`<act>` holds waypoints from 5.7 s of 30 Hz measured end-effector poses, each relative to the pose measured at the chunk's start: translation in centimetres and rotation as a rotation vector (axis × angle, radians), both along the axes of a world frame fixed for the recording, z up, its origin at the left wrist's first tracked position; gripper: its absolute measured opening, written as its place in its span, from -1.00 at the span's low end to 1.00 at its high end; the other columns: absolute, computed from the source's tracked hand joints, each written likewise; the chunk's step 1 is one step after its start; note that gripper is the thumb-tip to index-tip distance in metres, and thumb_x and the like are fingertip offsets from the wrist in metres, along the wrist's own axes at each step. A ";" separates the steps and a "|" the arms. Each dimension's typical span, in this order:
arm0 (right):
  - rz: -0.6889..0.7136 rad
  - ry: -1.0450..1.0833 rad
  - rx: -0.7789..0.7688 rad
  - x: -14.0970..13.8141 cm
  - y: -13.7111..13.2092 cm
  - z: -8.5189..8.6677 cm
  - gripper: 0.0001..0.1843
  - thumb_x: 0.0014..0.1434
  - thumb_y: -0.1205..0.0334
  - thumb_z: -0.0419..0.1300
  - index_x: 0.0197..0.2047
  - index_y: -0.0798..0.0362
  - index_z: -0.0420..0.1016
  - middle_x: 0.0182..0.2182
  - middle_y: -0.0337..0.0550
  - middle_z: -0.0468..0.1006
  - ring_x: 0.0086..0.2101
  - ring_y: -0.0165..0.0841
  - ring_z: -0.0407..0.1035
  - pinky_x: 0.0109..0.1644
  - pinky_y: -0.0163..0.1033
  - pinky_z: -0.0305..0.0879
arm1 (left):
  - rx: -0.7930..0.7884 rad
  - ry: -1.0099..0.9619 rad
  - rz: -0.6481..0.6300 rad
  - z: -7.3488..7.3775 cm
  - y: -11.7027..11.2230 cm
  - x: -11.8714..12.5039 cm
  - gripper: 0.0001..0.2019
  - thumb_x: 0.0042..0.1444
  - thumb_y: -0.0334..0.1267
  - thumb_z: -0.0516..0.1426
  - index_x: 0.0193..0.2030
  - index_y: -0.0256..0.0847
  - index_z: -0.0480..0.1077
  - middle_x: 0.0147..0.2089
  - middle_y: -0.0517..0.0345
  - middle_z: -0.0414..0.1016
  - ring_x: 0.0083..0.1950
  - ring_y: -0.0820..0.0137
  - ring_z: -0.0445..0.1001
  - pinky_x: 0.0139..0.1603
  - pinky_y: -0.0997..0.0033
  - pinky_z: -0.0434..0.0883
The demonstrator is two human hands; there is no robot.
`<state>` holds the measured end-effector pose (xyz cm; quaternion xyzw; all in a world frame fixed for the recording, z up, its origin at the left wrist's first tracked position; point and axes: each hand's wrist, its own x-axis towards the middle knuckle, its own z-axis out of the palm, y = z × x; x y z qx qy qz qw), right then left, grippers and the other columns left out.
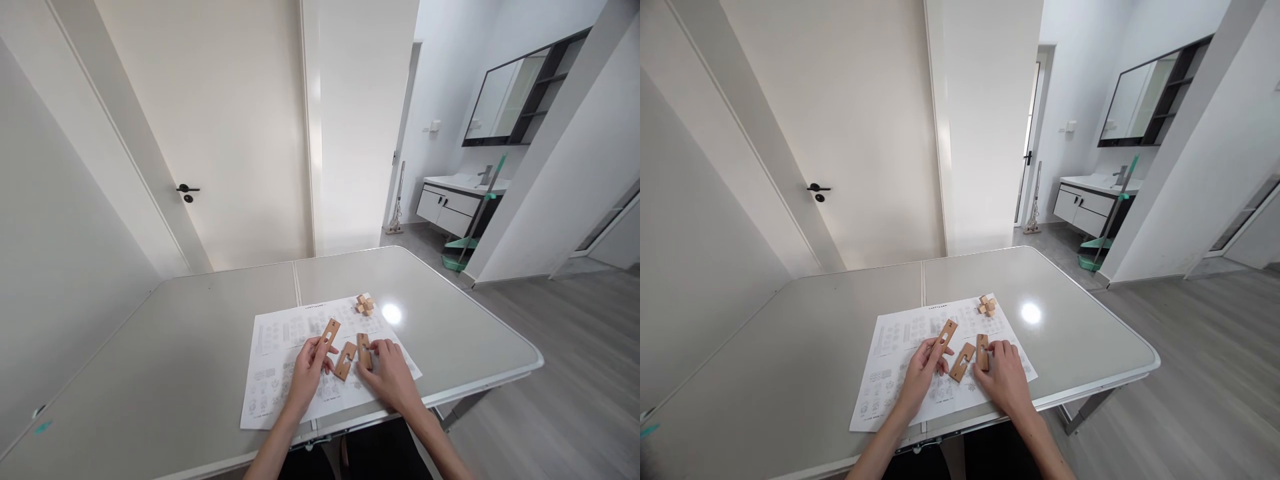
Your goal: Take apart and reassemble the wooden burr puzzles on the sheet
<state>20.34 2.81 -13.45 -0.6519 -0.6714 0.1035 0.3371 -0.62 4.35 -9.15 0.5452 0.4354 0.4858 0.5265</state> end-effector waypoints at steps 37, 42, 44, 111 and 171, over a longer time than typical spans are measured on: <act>0.228 0.667 -0.240 -4.2 -2.0 4.0 -0.51 0.37 -0.27 -0.06 -0.24 -0.06 0.41 -0.60 -0.27 0.52 -0.62 -0.27 0.39 -0.44 -0.22 0.30 | 0.220 0.297 0.121 -1.4 -1.0 -0.1 -0.68 0.43 0.03 -0.02 0.09 -0.12 0.33 0.04 -0.03 0.62 -0.03 0.18 0.63 0.04 0.14 0.48; 0.237 0.689 -0.259 -4.2 -2.1 4.1 -0.48 0.35 -0.30 -0.05 -0.15 -0.03 0.44 -0.55 -0.26 0.56 -0.61 -0.28 0.43 -0.41 -0.22 0.34 | 0.257 0.320 0.081 -1.5 -1.2 0.0 -0.72 0.44 -0.04 -0.01 0.11 -0.10 0.36 0.10 -0.03 0.59 0.09 0.17 0.58 0.12 0.12 0.45; 0.252 0.712 -0.268 -4.3 -2.2 4.2 -0.47 0.35 -0.31 -0.04 -0.15 -0.02 0.44 -0.54 -0.25 0.56 -0.61 -0.28 0.43 -0.42 -0.23 0.34 | 0.258 0.325 0.079 -1.4 -1.3 0.0 -0.71 0.44 -0.05 -0.01 0.14 -0.09 0.36 0.11 -0.02 0.58 0.08 0.18 0.58 0.12 0.13 0.46; 0.312 0.678 -0.240 -6.7 -1.5 4.4 -0.72 0.39 -0.07 0.00 -0.23 -0.07 0.30 -0.55 -0.26 0.53 -0.54 -0.23 0.49 -0.39 -0.23 0.35 | 0.283 0.421 0.017 -0.9 -2.3 0.2 -0.63 0.46 -0.12 -0.07 0.25 -0.10 0.37 -0.22 0.10 0.59 -0.35 0.32 0.50 -0.21 0.32 0.45; 0.060 1.046 -0.396 -1.6 -1.8 7.4 -0.43 0.13 -0.19 0.35 0.07 0.01 0.52 0.05 0.03 0.61 0.07 -0.07 0.51 0.15 0.00 0.44 | 0.526 0.516 -0.080 -0.6 -2.8 0.6 -0.59 0.47 -0.36 -0.15 0.33 0.00 0.27 0.24 0.00 0.43 0.28 0.23 0.43 0.30 0.09 0.42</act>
